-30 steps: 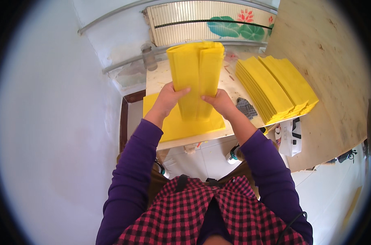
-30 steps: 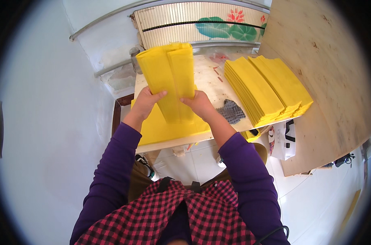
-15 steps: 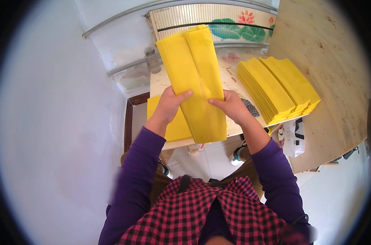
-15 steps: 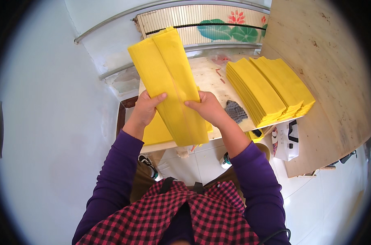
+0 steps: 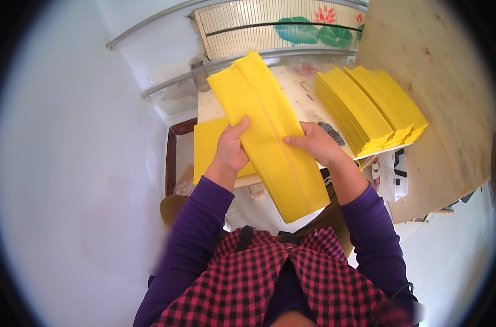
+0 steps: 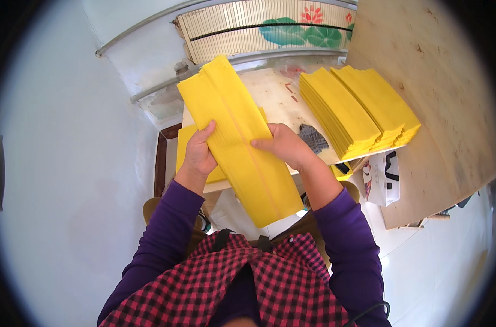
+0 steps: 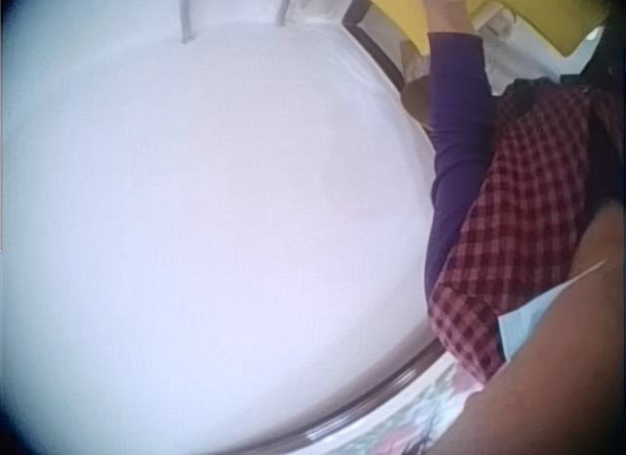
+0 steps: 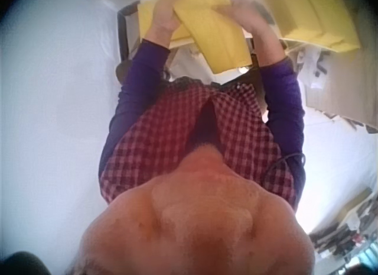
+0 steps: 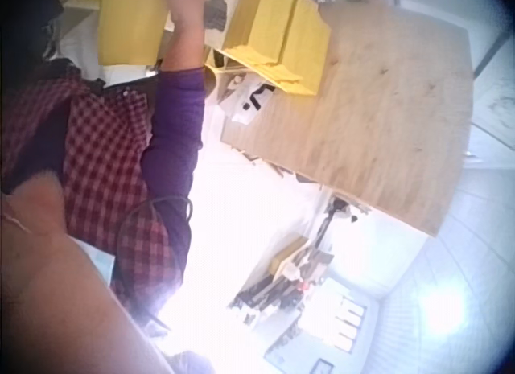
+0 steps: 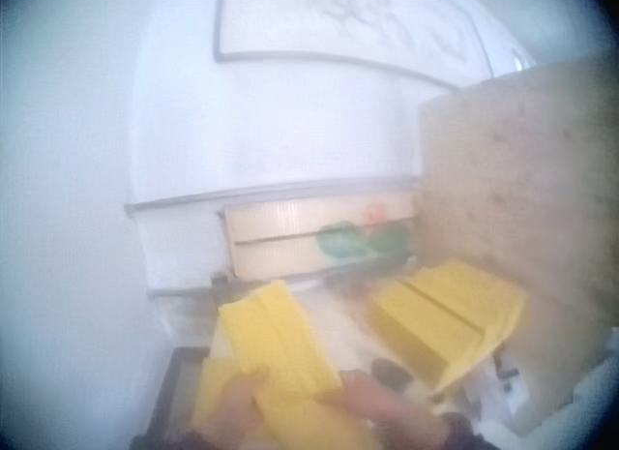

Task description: The person folds multiple yellow fabric sheets on a wooden table. They smooth each sheet, fold it in half, then fold again, and stack the finished pieces to the right. The process is repeated for several sheets.

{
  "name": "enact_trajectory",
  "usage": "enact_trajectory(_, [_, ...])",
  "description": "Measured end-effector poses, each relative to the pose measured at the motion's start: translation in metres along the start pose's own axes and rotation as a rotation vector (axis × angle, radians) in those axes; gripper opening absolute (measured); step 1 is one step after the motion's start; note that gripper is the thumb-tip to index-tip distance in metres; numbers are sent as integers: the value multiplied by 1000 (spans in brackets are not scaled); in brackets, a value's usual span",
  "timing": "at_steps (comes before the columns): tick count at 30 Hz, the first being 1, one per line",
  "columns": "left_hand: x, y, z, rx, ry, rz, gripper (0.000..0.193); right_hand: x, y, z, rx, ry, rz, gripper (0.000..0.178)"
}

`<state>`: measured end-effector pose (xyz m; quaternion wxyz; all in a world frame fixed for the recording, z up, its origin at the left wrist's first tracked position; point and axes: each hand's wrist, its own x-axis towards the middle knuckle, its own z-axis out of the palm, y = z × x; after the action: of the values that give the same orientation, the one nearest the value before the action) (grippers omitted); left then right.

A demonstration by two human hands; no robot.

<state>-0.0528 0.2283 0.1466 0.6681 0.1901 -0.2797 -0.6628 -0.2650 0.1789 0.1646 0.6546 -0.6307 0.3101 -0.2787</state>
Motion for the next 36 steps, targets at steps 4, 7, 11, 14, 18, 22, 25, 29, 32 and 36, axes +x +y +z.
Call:
enact_trajectory(4, [-3, -20, -12, -75, 73, -50, 39, -10, 16, -4, 88, -30, 116, 30])
enact_trajectory(7, [-2, -30, -18, -95, 110, -68, 40, -23, 33, -8, 107, -24, 133, 33])
enact_trajectory(11, [3, -35, -20, -80, 165, -50, 40, -47, 51, -17, 22, 28, 195, 33])
enact_trajectory(14, [11, -39, -21, -86, 154, -66, 41, -69, 61, -26, -31, 74, 222, 33])
enact_trajectory(18, [27, -50, -19, -110, 180, -117, 40, -100, 71, -41, 33, 109, 158, 32])
enact_trajectory(22, [43, -64, -11, -128, 178, -163, 39, -123, 78, -53, -21, 233, 237, 27])
enact_trajectory(25, [60, -76, -1, -138, 178, -211, 38, -138, 78, -63, 22, 297, 227, 26])
enact_trajectory(29, [79, -93, 16, -109, 176, -227, 39, -148, 74, -76, -1, 378, 136, 24])
enact_trajectory(32, [89, -101, 25, -94, 123, -234, 40, -151, 70, -87, -37, 412, 88, 23])
enact_trajectory(36, [96, -109, 28, -136, 44, -235, 42, -150, 69, -97, 44, 423, 73, 24])
